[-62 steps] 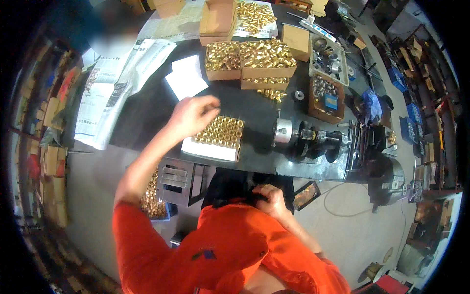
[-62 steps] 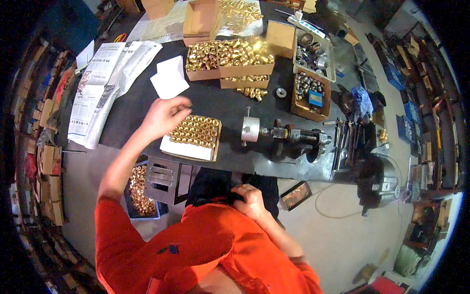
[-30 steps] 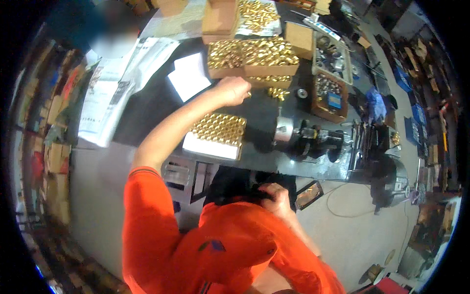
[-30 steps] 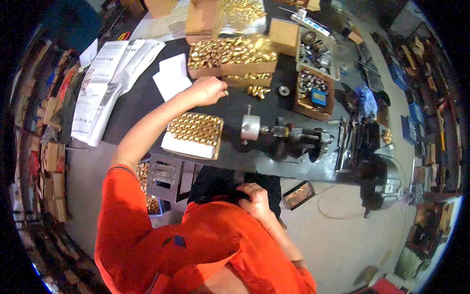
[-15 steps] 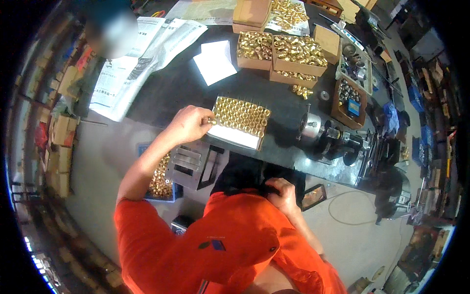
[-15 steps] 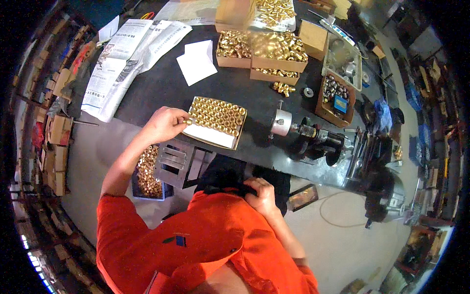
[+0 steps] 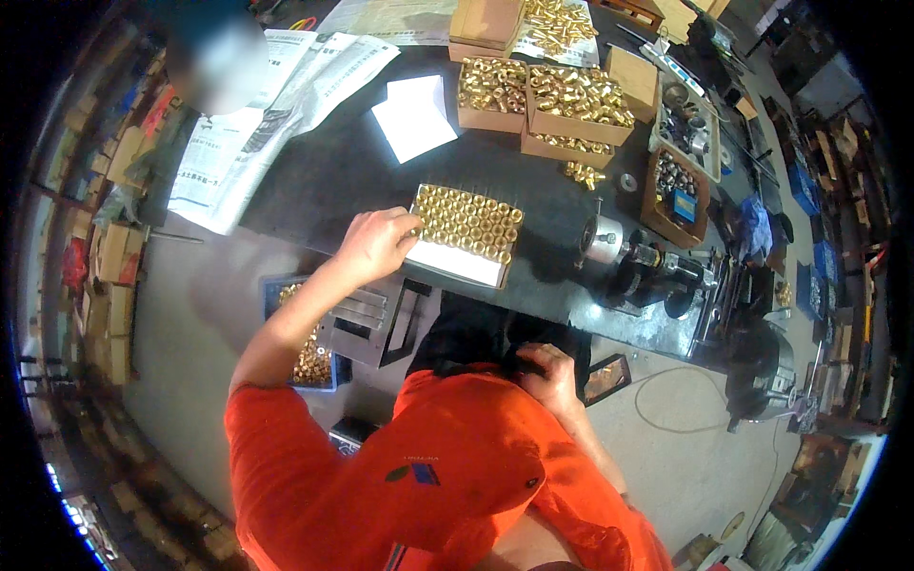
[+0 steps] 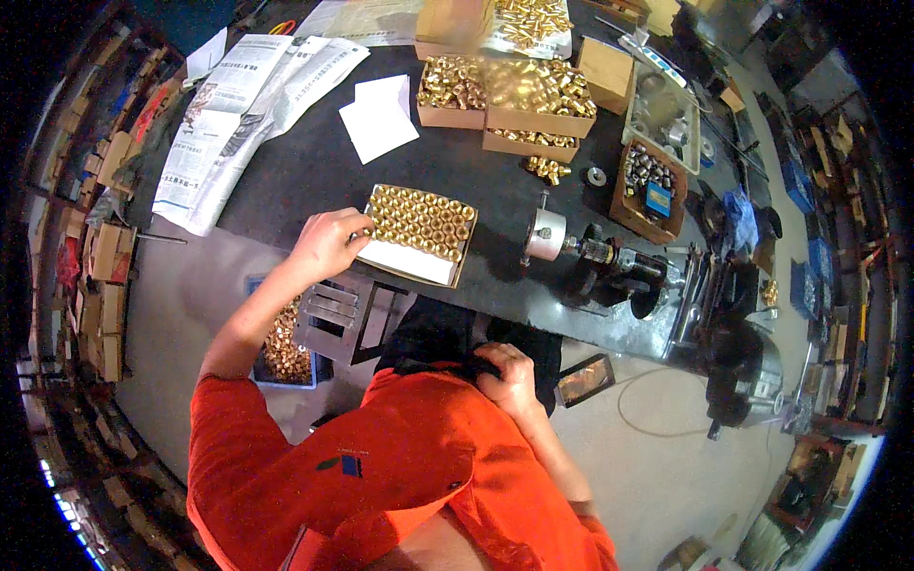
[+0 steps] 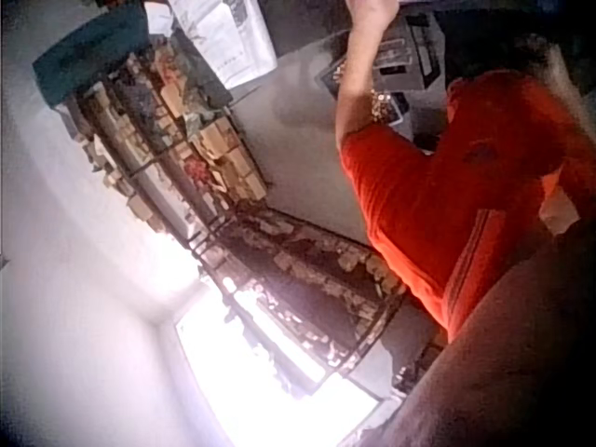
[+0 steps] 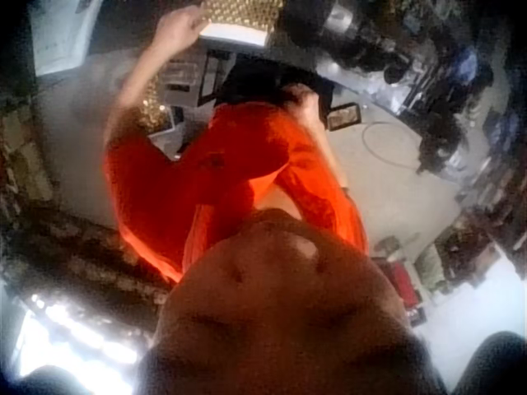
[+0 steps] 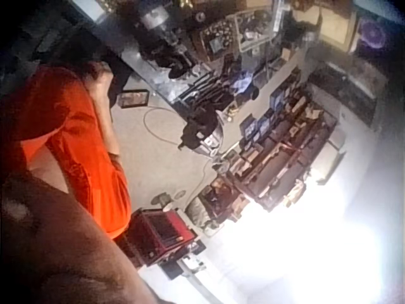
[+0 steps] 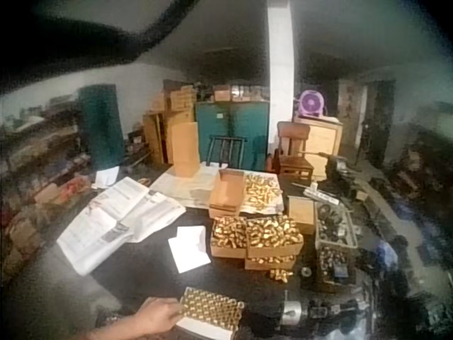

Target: The person arranges brass cartridge casings into a tray and then into a cardboard box. They repeatedly pick up casings from a pile on the table and place them into the tray, then transfer the tray contents into the box.

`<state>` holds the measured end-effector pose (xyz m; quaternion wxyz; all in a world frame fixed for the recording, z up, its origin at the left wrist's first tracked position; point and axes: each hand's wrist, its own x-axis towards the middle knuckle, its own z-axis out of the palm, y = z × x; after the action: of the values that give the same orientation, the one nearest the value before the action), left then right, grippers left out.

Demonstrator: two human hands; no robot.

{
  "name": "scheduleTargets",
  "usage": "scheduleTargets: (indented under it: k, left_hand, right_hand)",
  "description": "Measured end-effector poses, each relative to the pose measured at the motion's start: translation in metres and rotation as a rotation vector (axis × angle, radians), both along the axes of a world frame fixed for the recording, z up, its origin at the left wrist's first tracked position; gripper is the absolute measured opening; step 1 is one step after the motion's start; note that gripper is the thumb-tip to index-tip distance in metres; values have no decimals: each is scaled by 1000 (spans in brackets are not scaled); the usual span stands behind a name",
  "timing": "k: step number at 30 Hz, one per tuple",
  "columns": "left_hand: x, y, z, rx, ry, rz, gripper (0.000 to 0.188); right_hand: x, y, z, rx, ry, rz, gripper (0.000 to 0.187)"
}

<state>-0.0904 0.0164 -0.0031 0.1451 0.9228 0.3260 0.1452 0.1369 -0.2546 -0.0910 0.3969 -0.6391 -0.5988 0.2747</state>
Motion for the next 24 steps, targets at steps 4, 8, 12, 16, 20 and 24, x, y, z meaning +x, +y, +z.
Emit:
scheduleTargets:
  k: [4,8,12,16,20,24]
  left_hand:
    - [-1,0,-5,32,-32,-18,10]
    - [-2,-4,-4,53,-39,-22,10]
    - [-1,-8,-2,96,21,-38,9]
    - [-2,-7,-5,129,44,-29,9]
    - [0,-7,-9,162,52,-19,9]
    - [0,-7,-1,175,42,-51,11]
  right_hand:
    - [1,0,1,-10,-4,2,34]
    - [2,-1,-1,-15,13,-12,34]
    - [3,0,-4,-6,23,-14,34]
    - [4,0,-2,7,34,4,34]
    - [6,-1,-4,10,40,-1,34]
    - [5,-4,-10,-18,49,-24,34]
